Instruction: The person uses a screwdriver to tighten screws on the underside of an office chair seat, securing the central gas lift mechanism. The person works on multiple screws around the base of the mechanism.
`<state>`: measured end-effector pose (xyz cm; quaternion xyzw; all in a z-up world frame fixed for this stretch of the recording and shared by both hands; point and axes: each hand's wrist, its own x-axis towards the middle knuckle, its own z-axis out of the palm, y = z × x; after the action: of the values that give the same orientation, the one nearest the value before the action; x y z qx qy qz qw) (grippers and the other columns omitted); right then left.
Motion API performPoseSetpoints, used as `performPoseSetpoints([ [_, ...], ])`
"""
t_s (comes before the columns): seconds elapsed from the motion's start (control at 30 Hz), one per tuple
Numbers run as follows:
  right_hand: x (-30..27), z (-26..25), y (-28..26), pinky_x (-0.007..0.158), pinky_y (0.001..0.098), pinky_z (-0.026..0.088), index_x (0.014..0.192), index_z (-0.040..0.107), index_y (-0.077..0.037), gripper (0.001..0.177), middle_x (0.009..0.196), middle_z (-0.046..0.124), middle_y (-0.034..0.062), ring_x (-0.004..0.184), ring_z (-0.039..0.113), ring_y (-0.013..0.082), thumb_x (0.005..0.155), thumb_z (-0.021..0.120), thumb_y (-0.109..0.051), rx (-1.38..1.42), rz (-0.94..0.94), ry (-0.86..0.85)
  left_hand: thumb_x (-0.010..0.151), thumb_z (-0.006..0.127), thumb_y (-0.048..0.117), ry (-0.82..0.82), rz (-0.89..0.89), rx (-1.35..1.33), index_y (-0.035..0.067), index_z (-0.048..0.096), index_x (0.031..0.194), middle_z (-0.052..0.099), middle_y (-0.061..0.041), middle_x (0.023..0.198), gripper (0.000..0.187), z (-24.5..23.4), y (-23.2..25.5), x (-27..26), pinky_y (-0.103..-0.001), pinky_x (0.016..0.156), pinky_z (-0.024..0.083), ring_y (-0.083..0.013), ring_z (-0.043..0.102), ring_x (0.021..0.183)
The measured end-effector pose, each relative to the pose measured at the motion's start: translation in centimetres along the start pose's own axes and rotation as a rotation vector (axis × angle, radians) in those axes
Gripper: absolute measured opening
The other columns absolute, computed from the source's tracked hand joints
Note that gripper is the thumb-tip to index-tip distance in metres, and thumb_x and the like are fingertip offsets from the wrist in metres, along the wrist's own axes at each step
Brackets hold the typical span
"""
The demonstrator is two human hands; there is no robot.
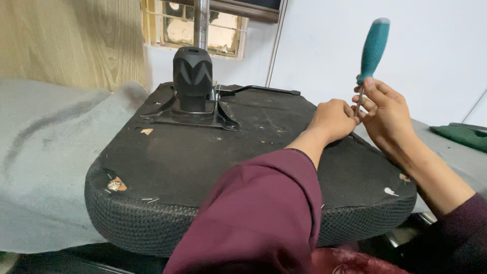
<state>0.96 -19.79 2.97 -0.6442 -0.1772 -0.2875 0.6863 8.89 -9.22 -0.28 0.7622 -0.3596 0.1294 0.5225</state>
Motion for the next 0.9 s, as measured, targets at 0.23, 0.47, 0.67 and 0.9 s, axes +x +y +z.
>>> performPoseSetpoints([
  [0.23, 0.4, -0.2, 0.3, 0.076, 0.0321, 0.055, 0.113, 0.057, -0.008, 0.026, 0.098, 0.064, 0.0047, 0.087, 0.063, 0.0137, 0.106, 0.058, -0.033, 0.076, 0.063, 0.040, 0.081, 0.074, 0.025, -0.021, 0.064, 0.046, 0.009, 0.079, 0.096, 0.079, -0.015, 0.100, 0.022, 0.5, -0.3, 0.4, -0.040, 0.088, 0.057, -0.0324, 0.075, 0.099],
  [0.47, 0.1, -0.2, 0.4, 0.085, 0.0302, 0.055, 0.115, 0.058, -0.003, 0.022, 0.105, 0.071, 0.0070, 0.097, 0.068, 0.0155, 0.098, 0.067, -0.014, -0.094, 0.019, 0.044, 0.082, 0.077, 0.035, -0.033, -0.036, 0.045, 0.004, 0.079, 0.085, 0.080, -0.015, 0.092, 0.032, 0.1, 0.0, 0.0, -0.040, 0.086, 0.059, -0.0298, 0.077, 0.093],
  [0.67, -0.2, -0.2, 0.3, 0.081, 0.0317, 0.050, 0.115, 0.062, -0.003, 0.022, 0.097, 0.067, 0.0049, 0.087, 0.062, 0.0149, 0.106, 0.056, -0.023, -0.096, 0.102, 0.088, 0.077, 0.070, 0.023, -0.086, 0.051, -0.064, 0.016, 0.080, 0.090, 0.081, -0.007, 0.092, 0.018, 0.8, -0.3, 0.6, -0.036, 0.085, 0.058, -0.0224, 0.077, 0.089],
  [0.9, -0.6, 0.1, -0.1, 0.083, 0.0333, 0.047, 0.110, 0.064, -0.008, 0.021, 0.090, 0.063, 0.0004, 0.088, 0.059, 0.0121, 0.105, 0.057, -0.027, -0.082, 0.155, 0.081, 0.079, 0.077, 0.028, -0.036, -0.089, 0.066, 0.010, 0.080, 0.094, 0.079, -0.013, 0.099, 0.023, 0.7, 0.3, 0.2, -0.039, 0.089, 0.059, -0.0285, 0.075, 0.099],
])
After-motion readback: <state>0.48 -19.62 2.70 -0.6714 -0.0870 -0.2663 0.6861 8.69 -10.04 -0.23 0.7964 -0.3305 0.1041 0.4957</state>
